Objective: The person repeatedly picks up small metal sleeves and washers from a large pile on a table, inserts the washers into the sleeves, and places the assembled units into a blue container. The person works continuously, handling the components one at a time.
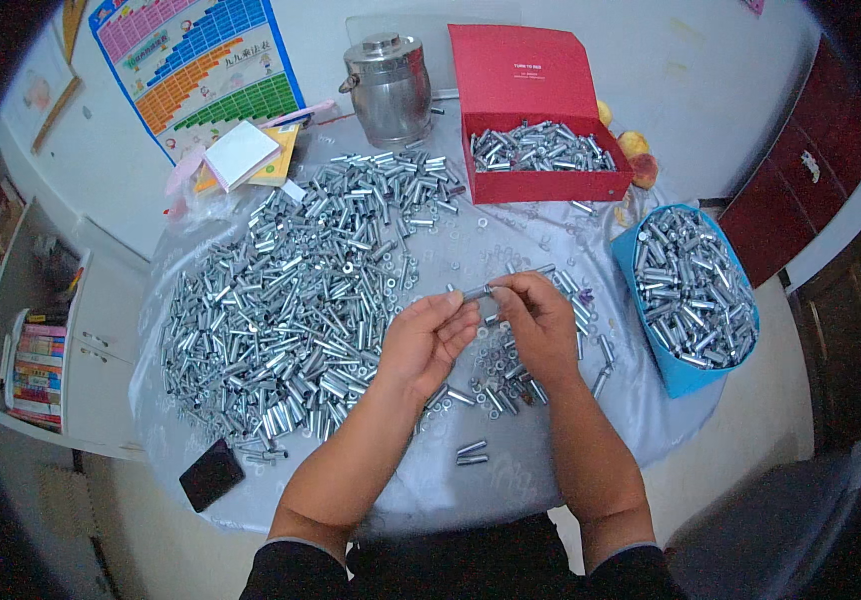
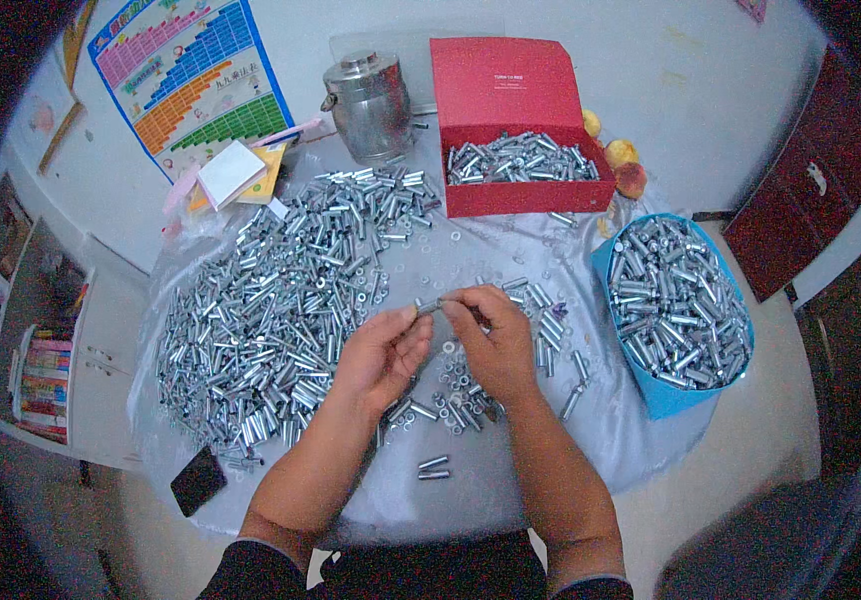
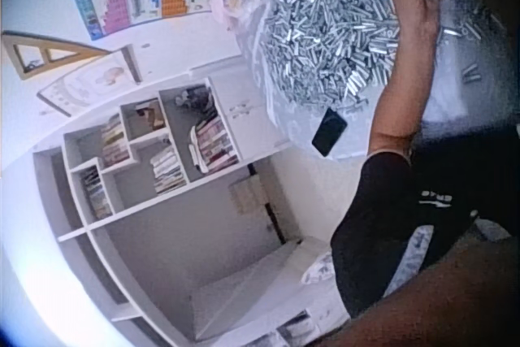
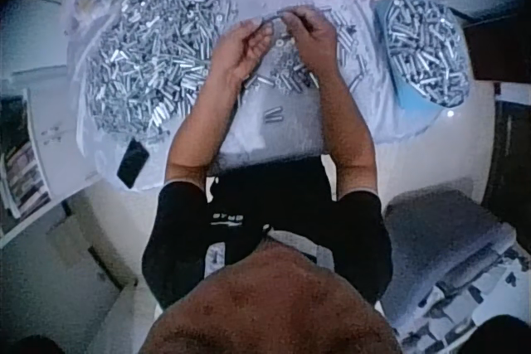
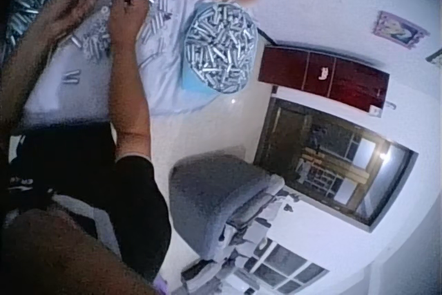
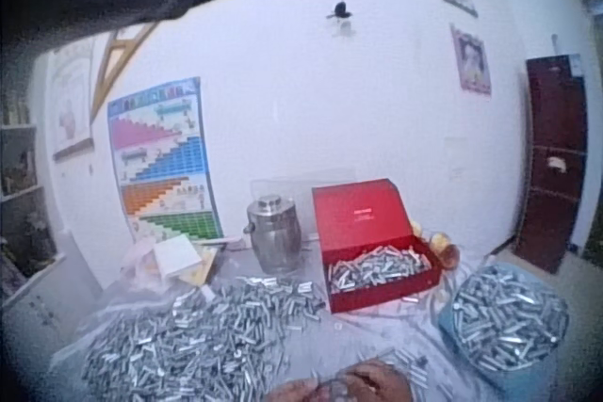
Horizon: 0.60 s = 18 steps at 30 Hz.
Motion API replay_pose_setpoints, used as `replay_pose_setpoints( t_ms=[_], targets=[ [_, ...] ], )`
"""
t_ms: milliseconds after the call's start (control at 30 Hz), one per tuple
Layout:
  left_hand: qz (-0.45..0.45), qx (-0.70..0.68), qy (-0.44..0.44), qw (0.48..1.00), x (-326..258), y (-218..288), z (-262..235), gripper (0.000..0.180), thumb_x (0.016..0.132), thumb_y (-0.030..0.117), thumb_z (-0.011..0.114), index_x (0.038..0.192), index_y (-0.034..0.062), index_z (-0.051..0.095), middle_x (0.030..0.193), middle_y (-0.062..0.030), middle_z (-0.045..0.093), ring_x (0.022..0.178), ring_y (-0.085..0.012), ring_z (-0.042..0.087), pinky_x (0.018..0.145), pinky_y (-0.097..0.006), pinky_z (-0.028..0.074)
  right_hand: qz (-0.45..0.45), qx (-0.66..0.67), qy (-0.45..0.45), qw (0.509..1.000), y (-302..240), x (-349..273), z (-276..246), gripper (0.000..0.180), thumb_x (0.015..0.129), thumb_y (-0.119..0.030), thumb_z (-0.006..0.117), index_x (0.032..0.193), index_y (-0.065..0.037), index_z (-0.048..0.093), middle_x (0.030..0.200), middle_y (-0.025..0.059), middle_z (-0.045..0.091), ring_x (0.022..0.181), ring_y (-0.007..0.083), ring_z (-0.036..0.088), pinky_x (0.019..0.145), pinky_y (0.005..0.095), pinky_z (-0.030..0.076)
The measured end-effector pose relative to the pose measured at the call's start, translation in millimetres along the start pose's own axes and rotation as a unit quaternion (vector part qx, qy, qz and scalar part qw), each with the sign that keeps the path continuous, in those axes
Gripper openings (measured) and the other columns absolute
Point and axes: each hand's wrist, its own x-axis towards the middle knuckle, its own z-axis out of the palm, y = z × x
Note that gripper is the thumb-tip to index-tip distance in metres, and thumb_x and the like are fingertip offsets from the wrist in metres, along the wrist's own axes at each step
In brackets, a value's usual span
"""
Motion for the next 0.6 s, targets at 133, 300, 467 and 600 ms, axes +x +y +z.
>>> replay_pose_setpoints(
  t_ms=[133, 300, 467, 600],
  targets=[
    [-0.004, 0.001, 0.001, 1.0, 1.4, -0.8, -0.2, 0.014, 0.093, 0.012, 0.062, 0.099, -0.0001, 0.059, 0.09, -0.0113, 0.069, 0.079, -0.0174, 0.069, 0.07, -0.027, 0.059, -0.023, -0.068, 0.0, 0.997, -9.5, 0.3, 0.1, 0.013, 0.089, -0.009, 0.066, 0.097, 0.001, 0.066, 0.083, 0.0051, 0.062, 0.076, 0.0113, 0.057, 0.07, 0.0253, 0.046],
    [0.007, -0.019, 0.012, 1.0, 1.2, 5.4, 1.1, 0.013, 0.093, 0.012, 0.062, 0.096, 0.0, 0.061, 0.09, -0.0117, 0.069, 0.078, -0.0169, 0.069, 0.069, -0.027, 0.059, 0.051, -0.106, -0.033, 0.993, -3.4, 1.1, -9.9, 0.015, 0.087, -0.012, 0.069, 0.095, 0.0, 0.067, 0.084, 0.0052, 0.063, 0.076, 0.0122, 0.057, 0.07, 0.0267, 0.047],
    [0.02, -0.041, 0.028, 0.999, -0.1, 15.5, 2.4, 0.012, 0.093, 0.011, 0.062, 0.097, 0.0006, 0.062, 0.09, -0.0118, 0.069, 0.078, -0.0171, 0.069, 0.067, -0.026, 0.059, 0.039, -0.144, -0.076, 0.986, 4.7, 2.7, -31.3, 0.019, 0.083, -0.017, 0.072, 0.094, -0.002, 0.07, 0.086, 0.0128, 0.067, 0.076, 0.0234, 0.064, 0.07, 0.0317, 0.05],
    [0.018, -0.054, 0.028, 0.998, -0.8, 17.6, 1.1, 0.011, 0.092, 0.011, 0.064, 0.097, 0.0008, 0.062, 0.089, -0.0119, 0.07, 0.077, -0.0173, 0.069, 0.066, -0.027, 0.06, 0.029, -0.197, -0.196, 0.96, -5.9, -4.6, -46.0, 0.017, 0.081, -0.015, 0.07, 0.092, -0.003, 0.069, 0.086, 0.0132, 0.067, 0.08, 0.0286, 0.065, 0.072, 0.0368, 0.051]
  ],
)
